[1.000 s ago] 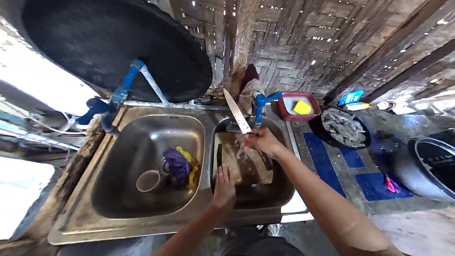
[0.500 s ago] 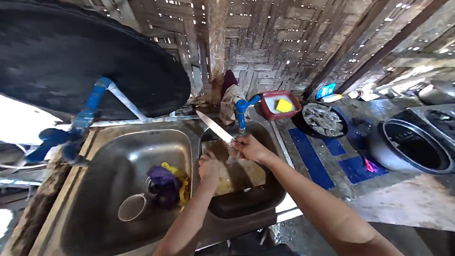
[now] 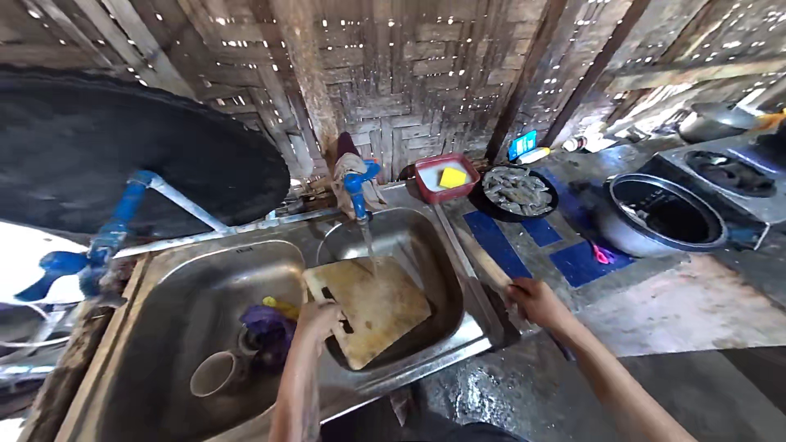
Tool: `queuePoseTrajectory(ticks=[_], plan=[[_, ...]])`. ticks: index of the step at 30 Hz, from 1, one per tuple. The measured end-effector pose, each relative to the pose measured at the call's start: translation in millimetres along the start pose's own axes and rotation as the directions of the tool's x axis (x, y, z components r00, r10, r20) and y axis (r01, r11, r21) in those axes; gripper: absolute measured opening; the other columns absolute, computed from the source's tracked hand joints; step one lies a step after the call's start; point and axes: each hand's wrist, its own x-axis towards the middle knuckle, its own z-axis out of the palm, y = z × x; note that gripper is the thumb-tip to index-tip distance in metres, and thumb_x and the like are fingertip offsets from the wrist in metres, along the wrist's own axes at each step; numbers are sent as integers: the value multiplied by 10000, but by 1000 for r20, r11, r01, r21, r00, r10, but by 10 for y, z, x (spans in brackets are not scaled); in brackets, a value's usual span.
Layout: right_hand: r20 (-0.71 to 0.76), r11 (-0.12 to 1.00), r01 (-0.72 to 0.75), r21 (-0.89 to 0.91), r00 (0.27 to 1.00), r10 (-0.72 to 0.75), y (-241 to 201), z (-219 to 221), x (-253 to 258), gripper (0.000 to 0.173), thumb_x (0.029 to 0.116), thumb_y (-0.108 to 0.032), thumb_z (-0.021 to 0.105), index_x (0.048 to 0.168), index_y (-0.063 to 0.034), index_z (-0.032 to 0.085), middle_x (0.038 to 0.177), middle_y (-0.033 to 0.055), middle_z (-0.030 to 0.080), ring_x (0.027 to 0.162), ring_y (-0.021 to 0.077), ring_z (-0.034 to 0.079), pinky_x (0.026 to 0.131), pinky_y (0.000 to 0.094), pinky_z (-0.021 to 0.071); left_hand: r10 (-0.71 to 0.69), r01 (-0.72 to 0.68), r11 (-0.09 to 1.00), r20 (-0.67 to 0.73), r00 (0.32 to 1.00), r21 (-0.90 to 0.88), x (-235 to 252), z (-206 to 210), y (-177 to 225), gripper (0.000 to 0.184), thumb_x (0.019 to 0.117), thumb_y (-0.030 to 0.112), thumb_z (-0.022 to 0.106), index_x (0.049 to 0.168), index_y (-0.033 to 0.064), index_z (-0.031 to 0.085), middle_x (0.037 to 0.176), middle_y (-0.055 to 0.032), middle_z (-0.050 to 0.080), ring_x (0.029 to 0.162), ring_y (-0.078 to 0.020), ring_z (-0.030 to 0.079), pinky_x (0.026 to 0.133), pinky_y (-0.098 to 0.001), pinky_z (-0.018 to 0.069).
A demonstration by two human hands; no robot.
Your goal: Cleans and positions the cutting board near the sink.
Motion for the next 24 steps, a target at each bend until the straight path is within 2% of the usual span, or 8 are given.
queuePoseTrajectory(ticks=[3, 6, 9, 12, 17, 20, 22, 24], plan=[[-85, 987, -12, 160, 996, 26, 498, -340, -385, 281, 1077, -256, 530, 1142, -15, 660, 933, 92, 738, 614, 172, 656, 585, 367, 576, 122, -119, 960, -2, 993, -252, -503, 177, 221, 153, 930, 26, 657, 1065, -43, 638, 785, -119, 696, 608, -174, 653, 549, -312, 560], [-213, 964, 26, 265, 977, 33, 977, -697, -747, 273, 1073, -258, 540, 1138, -30, 675, 915, 75, 743, 590, 162, 644, 547, 347, 562, 285, -308, 940, -163, 945, -143, -990, 217, 490, 193, 936, 100, 702, 1049, -51, 662, 832, -129, 681, 689, -204, 646, 635, -395, 570], [-321, 936, 61, 348, 945, 57, 1498, -1027, -1132, 271, 1078, -255, 523, 1138, -34, 667, 918, 76, 746, 570, 165, 640, 514, 342, 555, 426, -466, 878, -263, 865, -110, -1486, 11, 642, 158, 877, 70, 722, 986, -34, 677, 806, -103, 695, 665, -181, 654, 607, -387, 575], [-396, 918, 38, 396, 908, 134, 2142, -1259, -1476, 264, 1079, -221, 516, 1152, -13, 661, 916, 96, 743, 582, 172, 653, 529, 357, 568, 396, -476, 863, -362, 844, -168, -2044, -138, 817, 120, 954, 62, 601, 1048, -10, 620, 720, -29, 681, 565, -121, 650, 514, -294, 573], [-500, 888, -38, 459, 815, 293, 3143, -1434, -2019, 249, 1069, -209, 529, 1104, -8, 671, 864, 105, 740, 553, 184, 644, 501, 377, 558, 383, -483, 828, -342, 858, -284, -2465, -108, 708, 61, 1017, 88, 484, 1012, 73, 543, 640, 31, 644, 500, -78, 610, 454, -235, 520], [-503, 852, -108, 512, 766, 399, 3460, -1490, -2358, 247, 1072, -205, 524, 1114, -8, 667, 866, 108, 740, 543, 177, 635, 486, 366, 544, 407, -517, 782, -343, 847, -349, -2544, 37, 599, 89, 1017, 76, 458, 977, 74, 537, 633, 24, 633, 526, -100, 619, 523, -275, 563], [-494, 837, -147, 528, 748, 443, 3601, -1524, -2540, 262, 1071, -219, 524, 1129, -3, 661, 864, 112, 732, 539, 176, 625, 485, 365, 536, 398, -514, 775, -347, 849, -369, -2591, 142, 565, 149, 1012, 100, 456, 911, 84, 564, 619, 13, 640, 517, -108, 616, 508, -276, 547], [-479, 818, -172, 549, 737, 477, 3695, -1535, -2660, 278, 1075, -232, 516, 1151, -1, 649, 867, 110, 732, 546, 166, 626, 495, 355, 537, 415, -506, 777, -301, 859, -374, -2676, 224, 590, 165, 1028, 98, 425, 925, 97, 554, 611, 21, 643, 506, -91, 615, 489, -245, 535]])
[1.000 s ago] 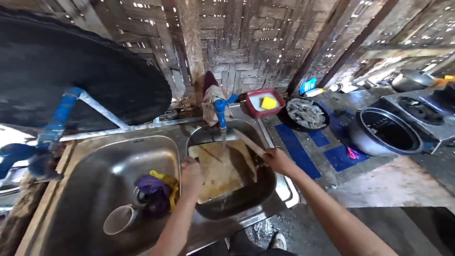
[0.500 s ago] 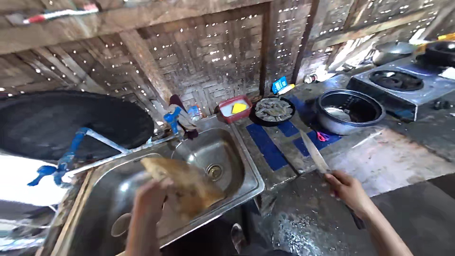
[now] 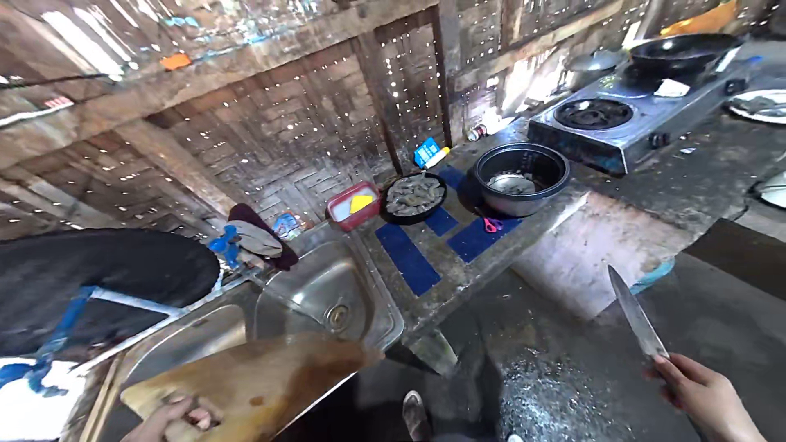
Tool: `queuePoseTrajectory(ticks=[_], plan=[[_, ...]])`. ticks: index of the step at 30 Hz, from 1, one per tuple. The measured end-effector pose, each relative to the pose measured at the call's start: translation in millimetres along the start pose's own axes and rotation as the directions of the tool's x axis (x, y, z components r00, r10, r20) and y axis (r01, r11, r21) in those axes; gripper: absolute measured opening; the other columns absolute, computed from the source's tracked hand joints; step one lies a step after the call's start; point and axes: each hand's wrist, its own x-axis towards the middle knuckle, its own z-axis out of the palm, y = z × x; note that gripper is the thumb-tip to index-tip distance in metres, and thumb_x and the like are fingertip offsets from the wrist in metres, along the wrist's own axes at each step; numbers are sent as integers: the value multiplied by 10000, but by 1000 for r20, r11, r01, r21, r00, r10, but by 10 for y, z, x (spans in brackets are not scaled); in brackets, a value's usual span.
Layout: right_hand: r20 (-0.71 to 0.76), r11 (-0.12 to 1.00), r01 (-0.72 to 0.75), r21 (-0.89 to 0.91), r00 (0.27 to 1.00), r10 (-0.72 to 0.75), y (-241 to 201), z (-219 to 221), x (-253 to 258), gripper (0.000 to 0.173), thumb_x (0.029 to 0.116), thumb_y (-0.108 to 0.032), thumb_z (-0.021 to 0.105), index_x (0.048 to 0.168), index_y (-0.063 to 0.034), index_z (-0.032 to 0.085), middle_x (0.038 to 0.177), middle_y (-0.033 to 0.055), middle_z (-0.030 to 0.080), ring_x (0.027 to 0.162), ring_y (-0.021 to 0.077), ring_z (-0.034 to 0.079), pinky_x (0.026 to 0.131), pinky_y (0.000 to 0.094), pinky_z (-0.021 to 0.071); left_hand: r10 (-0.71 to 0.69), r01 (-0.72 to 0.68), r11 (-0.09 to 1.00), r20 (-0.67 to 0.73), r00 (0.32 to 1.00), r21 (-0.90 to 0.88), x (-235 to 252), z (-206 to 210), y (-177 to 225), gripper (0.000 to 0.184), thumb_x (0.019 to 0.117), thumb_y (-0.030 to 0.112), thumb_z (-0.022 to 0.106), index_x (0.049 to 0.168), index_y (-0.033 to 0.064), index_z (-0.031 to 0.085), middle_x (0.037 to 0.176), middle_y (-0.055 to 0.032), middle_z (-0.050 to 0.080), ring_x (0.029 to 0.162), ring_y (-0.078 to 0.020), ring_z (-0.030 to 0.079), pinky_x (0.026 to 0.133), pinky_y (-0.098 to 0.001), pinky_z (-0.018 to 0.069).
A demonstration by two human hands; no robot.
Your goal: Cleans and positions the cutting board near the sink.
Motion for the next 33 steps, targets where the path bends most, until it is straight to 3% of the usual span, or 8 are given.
queuePoseTrajectory(ticks=[9, 14, 18, 20, 24, 27, 29, 33], plan=[[-21, 998, -43, -35, 999, 42, -24, 264, -20, 275, 1069, -237, 525, 1125, -3, 658, 846, 104, 735, 532, 173, 625, 492, 368, 539, -31, 41, 998, 209, 978, -45, 65, 634, 183, 228, 1038, 96, 393, 1199, 59, 550, 721, 57, 645, 572, -64, 618, 518, -230, 548], [-38, 1000, -5, 21, 999, 6, -418, 742, -55, 245, 1071, -207, 528, 1102, -10, 670, 839, 95, 738, 522, 161, 622, 480, 345, 537, -238, 312, 936, 359, 902, -163, 723, 1642, -647, 322, 1030, 56, 456, 1339, -7, 523, 809, -71, 644, 589, -138, 622, 501, -287, 547], [-39, 998, 66, 18, 997, -66, -831, 1050, -71, 245, 1072, -196, 534, 1126, 1, 670, 852, 105, 739, 536, 173, 628, 488, 351, 539, -363, 374, 926, 413, 835, 58, 1189, 2011, -1480, 375, 997, 99, 627, 1363, 33, 577, 1094, -145, 704, 763, -180, 650, 636, -326, 542], [-25, 996, 94, -13, 995, -94, -1035, 1240, -76, 234, 1065, -197, 548, 1099, -7, 680, 858, 97, 746, 537, 173, 634, 490, 354, 545, -352, 371, 926, 498, 793, 63, 1345, 1976, -1590, 389, 1020, 117, 591, 1396, 22, 552, 1275, -166, 649, 1033, -246, 676, 870, -412, 576], [119, 969, 219, -118, 972, -205, -1471, 1782, -144, 255, 1057, -224, 550, 1093, -15, 693, 889, 89, 739, 595, 182, 648, 560, 383, 571, 177, -277, 950, 485, 856, 142, 1562, 1671, -1140, 332, 987, 70, 594, 1306, -9, 640, 1293, -139, 681, 1166, -211, 671, 1002, -391, 560], [273, 885, 350, -306, 923, -270, -1819, 2358, -164, 303, 1042, -300, 566, 1097, -40, 711, 895, 103, 712, 730, 217, 675, 720, 458, 582, 685, -727, 586, 262, 680, 358, 1853, 1277, -476, 334, 1003, 124, 568, 1275, -46, 663, 1373, -243, 611, 1327, -348, 565, 1127, -466, 458], [373, 798, 436, -417, 882, -287, -2061, 2801, -170, 320, 1029, -310, 572, 1203, -82, 716, 1029, 120, 735, 929, 253, 712, 892, 504, 569, 811, -754, 410, 173, 559, 514, 2151, 1128, -223, 372, 992, 173, 577, 1282, -43, 667, 1430, -328, 525, 1360, -477, 484, 1154, -547, 375], [487, 634, 560, -532, 816, -312, -2465, 3608, -73, 347, 1037, -313, 549, 1321, -163, 681, 1292, 155, 663, 1235, 323, 617, 1071, 529, 489, 696, -637, 458, 196, 691, 620, 2538, 1169, -232, 739, 927, 301, 692, 1466, -132, 431, 1533, -398, 344, 1459, -556, 293, 1218, -601, 239]])
